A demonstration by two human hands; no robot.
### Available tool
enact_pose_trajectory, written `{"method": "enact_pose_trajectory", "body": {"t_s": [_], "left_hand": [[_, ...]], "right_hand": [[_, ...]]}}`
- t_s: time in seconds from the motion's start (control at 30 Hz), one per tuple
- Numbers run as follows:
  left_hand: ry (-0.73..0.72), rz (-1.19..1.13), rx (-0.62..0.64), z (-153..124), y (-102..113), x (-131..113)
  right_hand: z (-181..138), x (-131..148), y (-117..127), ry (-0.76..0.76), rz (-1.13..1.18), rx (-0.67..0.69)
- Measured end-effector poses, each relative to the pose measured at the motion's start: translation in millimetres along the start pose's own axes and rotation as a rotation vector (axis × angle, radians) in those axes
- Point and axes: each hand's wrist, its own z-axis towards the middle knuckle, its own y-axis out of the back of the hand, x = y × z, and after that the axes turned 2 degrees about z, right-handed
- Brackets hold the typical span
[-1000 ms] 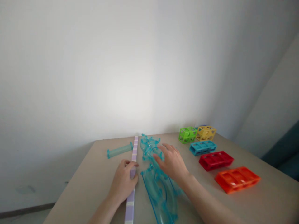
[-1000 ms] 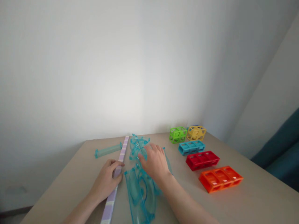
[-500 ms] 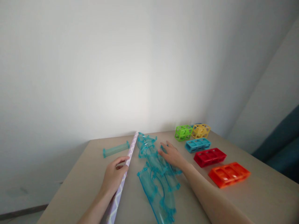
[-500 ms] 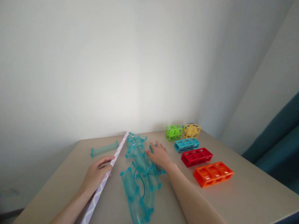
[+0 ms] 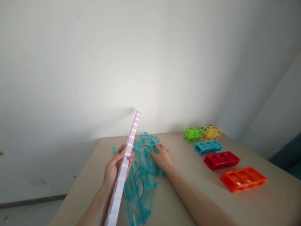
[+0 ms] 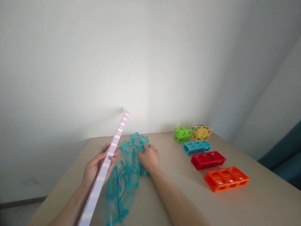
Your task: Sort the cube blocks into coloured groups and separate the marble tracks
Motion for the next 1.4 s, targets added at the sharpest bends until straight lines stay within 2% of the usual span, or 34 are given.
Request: {"method": "enact_pose_trajectory", "body": {"t_s": [0.13,0.27,0.43,0.53,0.6,0.7,0.77,0.93,1.1,1.27,1.4], "left_hand": [[-0.056,-0.022,-0.044,9.8,15.9,-24.4],[-0.086,0.248,-0.139,14.9,40.0,-48.2],[-0.175,0.585,-0.343,-4.3,70.9,-69.0],[-0.194,0.893,-0.497,-17.9,93.7,-81.6],[-0.203,1.162,-0.528,-20.6,108.3,-89.0],[-0.223,1.719,-0.436,-13.8,122.4,-93.2],[-0.242,1.947,-0.365,-6.1,124.9,-90.3],[-0.234,2.048,-0.286,3.7,119.1,-74.9],[-0.198,2.113,-0.282,1.6,119.4,-70.0],[-0.196,2.136,-0.303,1.2,125.8,-72.9],[-0.224,2.126,-0.326,-2.9,127.2,-74.3]], "right_hand": [[1.8,17.1,-13.3,-0.022,0.026,-0.030],[-0.6,18.0,-12.1,0.013,0.089,-0.056],[-2.9,12.3,-7.5,0.061,0.161,-0.075],[-1.7,12.2,-10.1,0.082,0.185,-0.079],[-0.7,12.9,-12.1,0.091,0.194,-0.082],[-0.5,13.7,-13.1,0.096,0.200,-0.081],[-1.0,14.0,-12.6,0.097,0.198,-0.077],[-1.8,14.4,-12.4,0.101,0.190,-0.058],[-2.8,17.2,-17.8,0.140,0.229,0.014],[-5.4,20.9,-26.5,0.187,0.402,0.165],[-8.0,23.7,-31.2,0.195,0.545,0.206]]}}
